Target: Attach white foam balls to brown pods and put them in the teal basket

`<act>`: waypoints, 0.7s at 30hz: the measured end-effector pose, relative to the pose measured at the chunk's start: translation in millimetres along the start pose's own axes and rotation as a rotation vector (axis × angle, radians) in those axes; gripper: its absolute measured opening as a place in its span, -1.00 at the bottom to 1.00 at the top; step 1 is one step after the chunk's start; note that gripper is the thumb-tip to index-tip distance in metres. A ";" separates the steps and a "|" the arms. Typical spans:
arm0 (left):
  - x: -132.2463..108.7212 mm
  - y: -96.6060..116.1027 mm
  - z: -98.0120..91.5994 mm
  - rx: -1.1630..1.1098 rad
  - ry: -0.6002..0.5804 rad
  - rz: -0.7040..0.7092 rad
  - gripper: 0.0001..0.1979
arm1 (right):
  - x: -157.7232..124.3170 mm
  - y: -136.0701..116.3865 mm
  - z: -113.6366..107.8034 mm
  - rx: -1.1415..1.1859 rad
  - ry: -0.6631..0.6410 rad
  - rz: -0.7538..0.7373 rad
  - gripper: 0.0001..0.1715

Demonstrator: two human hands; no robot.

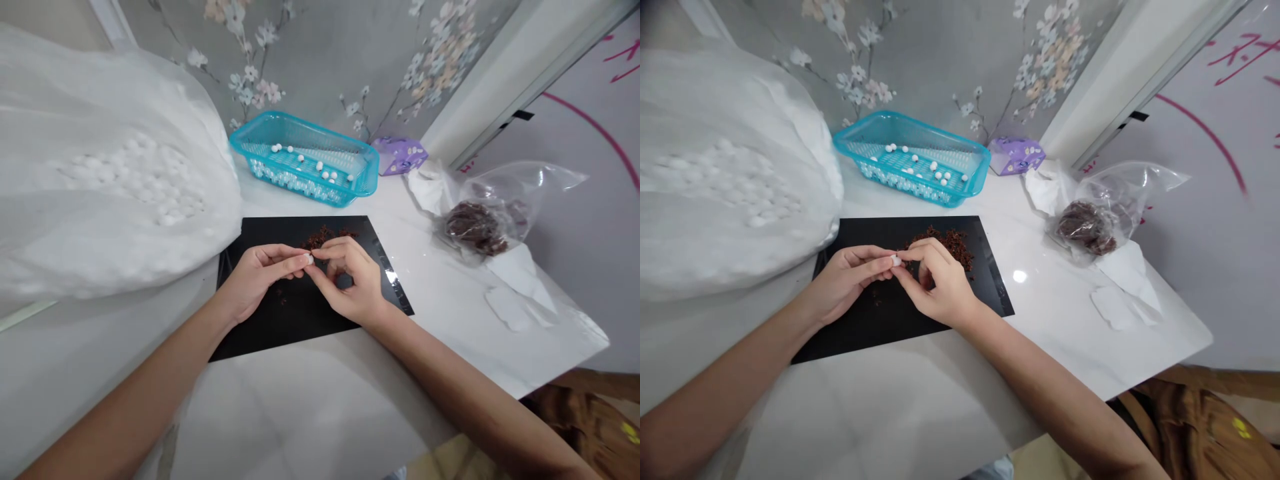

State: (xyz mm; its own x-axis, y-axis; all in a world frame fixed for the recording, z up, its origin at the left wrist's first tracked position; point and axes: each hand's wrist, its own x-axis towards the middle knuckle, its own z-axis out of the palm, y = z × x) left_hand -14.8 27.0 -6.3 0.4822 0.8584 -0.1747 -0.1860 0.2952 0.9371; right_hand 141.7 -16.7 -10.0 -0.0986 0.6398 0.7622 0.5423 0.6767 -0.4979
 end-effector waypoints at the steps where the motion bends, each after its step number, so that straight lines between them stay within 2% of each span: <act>1: 0.1 -0.2 -0.2 0.002 -0.001 0.001 -0.92 | 0.8 -0.1 -0.7 0.020 -0.015 0.008 -0.82; 10: -0.3 -2.2 -2.3 0.015 -0.026 -0.005 -0.92 | 7.7 2.1 -10.9 0.108 -0.170 0.045 -0.87; 15: 0.1 -2.6 -2.8 0.043 -0.043 -0.011 -0.92 | 7.6 1.8 -13.9 0.162 -0.253 0.158 -0.88; 21: -0.7 -2.5 -3.4 0.059 -0.041 -0.013 -0.92 | 7.9 -0.1 -14.8 0.198 -0.265 0.228 -0.89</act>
State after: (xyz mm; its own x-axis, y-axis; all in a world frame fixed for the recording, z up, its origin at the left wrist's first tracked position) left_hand -17.6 27.0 -9.5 0.5189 0.8365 -0.1759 -0.1291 0.2801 0.9513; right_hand 153.2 -17.1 2.2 -0.2203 0.8357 0.5030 0.4063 0.5474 -0.7316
